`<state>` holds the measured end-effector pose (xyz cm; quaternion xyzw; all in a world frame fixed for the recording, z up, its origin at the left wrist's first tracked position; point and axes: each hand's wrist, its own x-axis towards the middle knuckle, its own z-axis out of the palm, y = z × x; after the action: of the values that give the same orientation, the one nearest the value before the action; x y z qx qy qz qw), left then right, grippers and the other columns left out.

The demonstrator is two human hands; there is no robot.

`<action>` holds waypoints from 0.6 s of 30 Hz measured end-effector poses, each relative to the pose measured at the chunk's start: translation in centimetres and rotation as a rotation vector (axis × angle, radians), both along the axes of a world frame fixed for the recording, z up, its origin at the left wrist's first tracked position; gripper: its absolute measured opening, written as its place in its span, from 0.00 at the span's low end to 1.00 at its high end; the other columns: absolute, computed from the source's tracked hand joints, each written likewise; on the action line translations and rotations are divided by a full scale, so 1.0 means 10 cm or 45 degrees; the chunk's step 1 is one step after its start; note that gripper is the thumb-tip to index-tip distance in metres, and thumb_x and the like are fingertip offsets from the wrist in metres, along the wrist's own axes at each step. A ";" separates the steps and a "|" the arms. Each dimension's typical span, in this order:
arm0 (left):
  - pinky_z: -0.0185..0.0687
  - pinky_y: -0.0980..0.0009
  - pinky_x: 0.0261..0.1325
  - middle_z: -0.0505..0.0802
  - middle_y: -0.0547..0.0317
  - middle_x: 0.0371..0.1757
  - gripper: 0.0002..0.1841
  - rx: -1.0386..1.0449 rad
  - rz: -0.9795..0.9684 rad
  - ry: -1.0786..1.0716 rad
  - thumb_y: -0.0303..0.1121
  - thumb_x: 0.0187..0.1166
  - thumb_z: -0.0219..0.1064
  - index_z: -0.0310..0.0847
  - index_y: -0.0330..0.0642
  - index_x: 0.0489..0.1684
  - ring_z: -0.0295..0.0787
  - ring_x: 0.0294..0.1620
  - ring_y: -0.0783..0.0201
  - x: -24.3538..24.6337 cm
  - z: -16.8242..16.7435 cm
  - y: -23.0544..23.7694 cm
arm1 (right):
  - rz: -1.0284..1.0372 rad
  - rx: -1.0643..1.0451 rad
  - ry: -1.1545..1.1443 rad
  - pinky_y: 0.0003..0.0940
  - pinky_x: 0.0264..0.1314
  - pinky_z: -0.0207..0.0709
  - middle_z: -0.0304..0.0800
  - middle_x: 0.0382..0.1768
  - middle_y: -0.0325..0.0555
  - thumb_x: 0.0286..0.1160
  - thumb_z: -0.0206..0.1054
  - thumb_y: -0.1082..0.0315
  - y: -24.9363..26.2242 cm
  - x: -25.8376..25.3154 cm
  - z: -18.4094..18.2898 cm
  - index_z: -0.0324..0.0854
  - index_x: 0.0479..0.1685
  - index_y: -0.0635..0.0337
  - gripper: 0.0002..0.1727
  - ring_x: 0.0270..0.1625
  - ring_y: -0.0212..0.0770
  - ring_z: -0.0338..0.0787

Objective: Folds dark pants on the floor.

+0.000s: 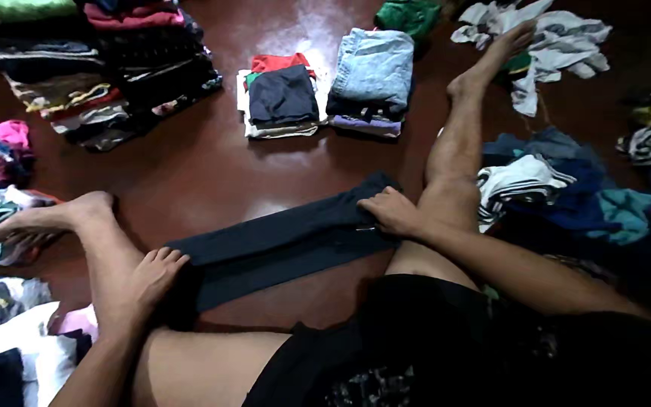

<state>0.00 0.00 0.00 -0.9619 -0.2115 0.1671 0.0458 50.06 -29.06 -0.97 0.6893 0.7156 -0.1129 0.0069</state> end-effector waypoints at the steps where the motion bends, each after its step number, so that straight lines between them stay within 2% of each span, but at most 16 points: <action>1: 0.75 0.42 0.73 0.92 0.44 0.58 0.12 -0.025 0.095 0.155 0.21 0.79 0.64 0.90 0.41 0.53 0.84 0.69 0.39 0.15 0.17 -0.10 | -0.017 -0.068 0.008 0.57 0.66 0.75 0.94 0.47 0.47 0.63 0.78 0.68 -0.04 -0.04 -0.05 0.85 0.62 0.53 0.24 0.53 0.51 0.92; 3: 0.61 0.40 0.84 0.84 0.41 0.76 0.17 -0.114 0.315 0.446 0.24 0.87 0.57 0.83 0.40 0.71 0.70 0.85 0.37 0.42 0.45 -0.23 | -0.006 -0.142 0.032 0.57 0.65 0.75 0.94 0.47 0.48 0.67 0.74 0.70 -0.08 -0.07 -0.13 0.86 0.59 0.53 0.19 0.54 0.52 0.91; 4: 0.62 0.39 0.84 0.86 0.38 0.72 0.17 -0.079 0.277 0.290 0.23 0.85 0.57 0.84 0.39 0.67 0.72 0.82 0.35 0.26 0.32 -0.15 | -0.006 -0.146 0.039 0.56 0.64 0.75 0.94 0.47 0.48 0.68 0.73 0.70 -0.09 -0.08 -0.13 0.86 0.58 0.53 0.18 0.54 0.52 0.91; 5: 0.67 0.40 0.80 0.90 0.38 0.64 0.14 -0.003 0.233 0.064 0.24 0.82 0.59 0.88 0.39 0.58 0.79 0.76 0.35 0.09 0.14 -0.07 | -0.007 -0.102 0.048 0.56 0.64 0.76 0.94 0.46 0.48 0.68 0.73 0.70 -0.10 -0.08 -0.10 0.86 0.56 0.53 0.16 0.53 0.51 0.91; 7: 0.76 0.38 0.71 0.92 0.36 0.54 0.10 0.084 0.198 -0.225 0.24 0.79 0.64 0.88 0.37 0.51 0.85 0.65 0.33 -0.05 0.04 -0.02 | -0.018 0.140 0.103 0.56 0.59 0.79 0.93 0.40 0.48 0.62 0.76 0.72 -0.14 -0.06 0.01 0.88 0.47 0.56 0.13 0.48 0.52 0.92; 9: 0.81 0.37 0.61 0.91 0.36 0.51 0.09 0.080 0.220 -0.263 0.24 0.78 0.65 0.87 0.35 0.51 0.86 0.60 0.33 -0.08 0.10 -0.09 | -0.025 0.370 0.155 0.56 0.54 0.80 0.91 0.35 0.48 0.56 0.79 0.73 -0.18 -0.06 0.07 0.88 0.40 0.57 0.12 0.43 0.51 0.92; 10: 0.81 0.36 0.59 0.92 0.37 0.51 0.10 0.026 0.227 -0.197 0.24 0.78 0.67 0.87 0.35 0.52 0.87 0.58 0.33 -0.08 0.13 -0.15 | -0.017 0.412 0.167 0.55 0.53 0.80 0.91 0.34 0.46 0.55 0.79 0.72 -0.21 -0.08 0.08 0.87 0.40 0.56 0.12 0.42 0.50 0.91; 12: 0.79 0.38 0.66 0.93 0.39 0.57 0.13 -0.117 0.254 0.095 0.24 0.79 0.66 0.88 0.38 0.58 0.87 0.64 0.35 -0.02 0.18 -0.24 | -0.014 0.288 0.179 0.55 0.55 0.80 0.91 0.36 0.45 0.58 0.78 0.69 -0.27 -0.11 0.05 0.88 0.43 0.55 0.13 0.44 0.50 0.91; 14: 0.73 0.41 0.74 0.91 0.44 0.63 0.15 -0.185 0.267 0.399 0.28 0.81 0.65 0.86 0.44 0.63 0.84 0.71 0.41 0.02 0.14 -0.27 | -0.050 -0.030 0.169 0.57 0.62 0.77 0.92 0.44 0.46 0.63 0.77 0.69 -0.26 -0.12 -0.02 0.87 0.50 0.53 0.14 0.51 0.51 0.91; 18: 0.71 0.42 0.76 0.92 0.47 0.64 0.16 -0.164 0.296 0.493 0.31 0.81 0.65 0.86 0.45 0.64 0.83 0.72 0.43 0.07 0.17 -0.29 | -0.080 -0.278 0.172 0.59 0.63 0.77 0.91 0.50 0.49 0.64 0.75 0.70 -0.23 -0.10 -0.10 0.87 0.53 0.52 0.16 0.57 0.53 0.89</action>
<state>0.70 -2.92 1.67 -0.8820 -0.2969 0.3658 0.0046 49.08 -31.34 -1.97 0.6974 0.6759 -0.2365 0.0303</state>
